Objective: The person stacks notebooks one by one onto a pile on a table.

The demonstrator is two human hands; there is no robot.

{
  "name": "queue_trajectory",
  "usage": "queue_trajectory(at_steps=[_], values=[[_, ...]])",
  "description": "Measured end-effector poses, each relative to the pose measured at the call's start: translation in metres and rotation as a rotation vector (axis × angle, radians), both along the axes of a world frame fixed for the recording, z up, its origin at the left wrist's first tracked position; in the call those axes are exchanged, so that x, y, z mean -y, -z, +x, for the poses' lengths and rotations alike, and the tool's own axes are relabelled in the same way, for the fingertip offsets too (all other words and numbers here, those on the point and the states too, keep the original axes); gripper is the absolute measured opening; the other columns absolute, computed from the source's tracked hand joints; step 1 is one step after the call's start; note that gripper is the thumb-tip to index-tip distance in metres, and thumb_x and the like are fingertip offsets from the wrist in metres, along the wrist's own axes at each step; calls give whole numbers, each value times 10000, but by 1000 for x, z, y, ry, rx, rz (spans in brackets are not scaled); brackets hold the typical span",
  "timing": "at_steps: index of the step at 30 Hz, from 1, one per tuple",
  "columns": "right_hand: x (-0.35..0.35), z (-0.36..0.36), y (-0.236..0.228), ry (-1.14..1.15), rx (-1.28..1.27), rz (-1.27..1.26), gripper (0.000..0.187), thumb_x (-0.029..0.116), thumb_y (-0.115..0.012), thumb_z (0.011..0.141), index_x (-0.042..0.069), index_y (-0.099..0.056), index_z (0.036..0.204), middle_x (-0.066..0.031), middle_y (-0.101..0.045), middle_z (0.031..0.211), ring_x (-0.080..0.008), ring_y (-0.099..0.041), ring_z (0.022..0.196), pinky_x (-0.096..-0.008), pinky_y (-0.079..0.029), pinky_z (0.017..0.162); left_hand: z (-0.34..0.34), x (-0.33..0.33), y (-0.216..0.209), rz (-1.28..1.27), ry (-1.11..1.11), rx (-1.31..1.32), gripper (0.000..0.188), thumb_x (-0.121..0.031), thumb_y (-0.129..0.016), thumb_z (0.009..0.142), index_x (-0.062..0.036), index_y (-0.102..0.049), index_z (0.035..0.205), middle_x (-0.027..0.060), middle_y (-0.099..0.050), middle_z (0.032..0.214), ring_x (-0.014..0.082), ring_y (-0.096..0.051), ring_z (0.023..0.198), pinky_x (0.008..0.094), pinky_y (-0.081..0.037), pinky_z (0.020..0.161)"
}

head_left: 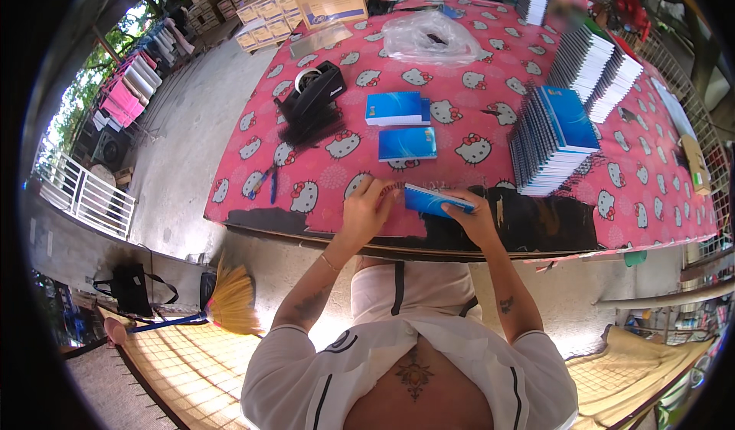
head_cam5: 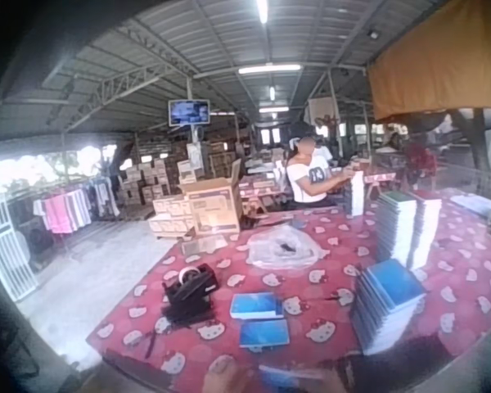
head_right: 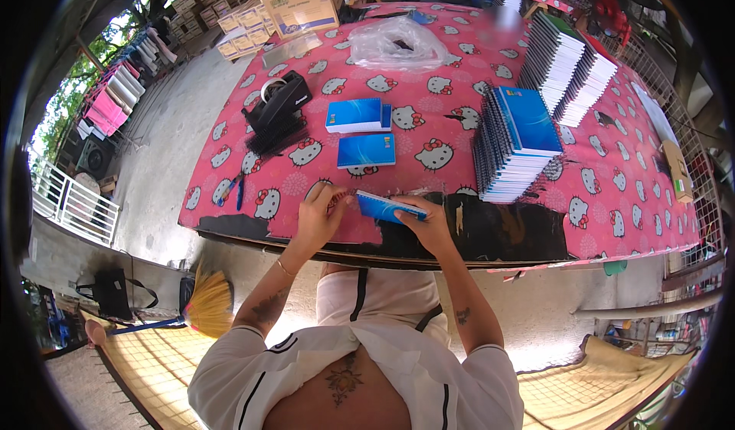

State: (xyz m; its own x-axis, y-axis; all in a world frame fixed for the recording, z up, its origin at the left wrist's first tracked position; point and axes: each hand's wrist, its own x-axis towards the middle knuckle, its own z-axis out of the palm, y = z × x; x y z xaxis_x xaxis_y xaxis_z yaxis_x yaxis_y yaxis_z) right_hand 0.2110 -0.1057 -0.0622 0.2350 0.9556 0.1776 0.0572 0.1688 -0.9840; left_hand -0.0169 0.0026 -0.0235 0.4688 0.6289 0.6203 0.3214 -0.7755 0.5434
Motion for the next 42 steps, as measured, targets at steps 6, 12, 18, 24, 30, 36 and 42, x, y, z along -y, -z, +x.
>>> queue_trajectory(at_steps=[6, 12, 18, 24, 30, 36, 42], values=[[0, 0, -2, -8, -1, 5, 249, 96, -733, 893, 7, -702, 1124, -47, -703, 1005, -104, -615, 926, -255, -490, 826, 2, -19, -22, -97, 267, -151, 260, -126, -729, 870, -66, -667, 1116, 116, -605, 869, 318, -640, 732, 403, -507, 620], [3, 4, -11, -37, 153, -28, 284, 104, -708, 901, -1, -689, 1164, -83, -711, 1041, -129, -629, 975, -297, -487, 882, 4, -28, -14, 13, 374, -182, 283, -218, -681, 921, -82, -658, 1168, 116, -621, 974, 305, -641, 775, 403, -513, 642], [8, -1, -5, -6, 92, -14, 301, 160, -700, 928, -13, -677, 1174, -69, -697, 1005, -126, -627, 936, -292, -498, 836, 10, -31, -34, 6, 270, -475, 472, -381, -636, 924, -66, -583, 1271, 156, -583, 1238, 330, -596, 1052, 460, -487, 817], [9, -22, -19, 150, 16, -20, 288, 180, -691, 943, 0, -691, 1168, -57, -688, 980, -97, -605, 855, -263, -501, 688, 16, 40, 13, 362, -102, -452, 760, -513, -575, 913, 34, -428, 1420, 195, -372, 1530, 344, -429, 1342, 633, -262, 1108], [9, -14, -15, 32, 102, -47, 286, 128, -678, 931, -14, -679, 1179, -83, -699, 1018, -128, -622, 920, -293, -500, 842, 9, -28, -33, 78, 223, -489, 247, -273, -625, 952, -144, -662, 1159, 61, -684, 1060, 271, -628, 1032, 572, -312, 1068], [14, -11, -12, 8, 60, -46, 286, 99, -675, 920, -25, -675, 1178, -86, -701, 1040, -126, -621, 944, -294, -489, 878, 17, -33, -34, -39, 501, -284, 199, -236, -697, 906, -77, -665, 1022, 76, -690, 928, 282, -652, 859, 431, -484, 824], [15, -8, -15, -35, 96, -16, 289, 80, -678, 909, -31, -673, 1176, -94, -699, 1047, -134, -623, 962, -292, -483, 889, 23, -33, -24, -125, 568, -186, 165, -186, -736, 873, -43, -688, 941, 97, -683, 797, 269, -655, 710, 371, -506, 649]])
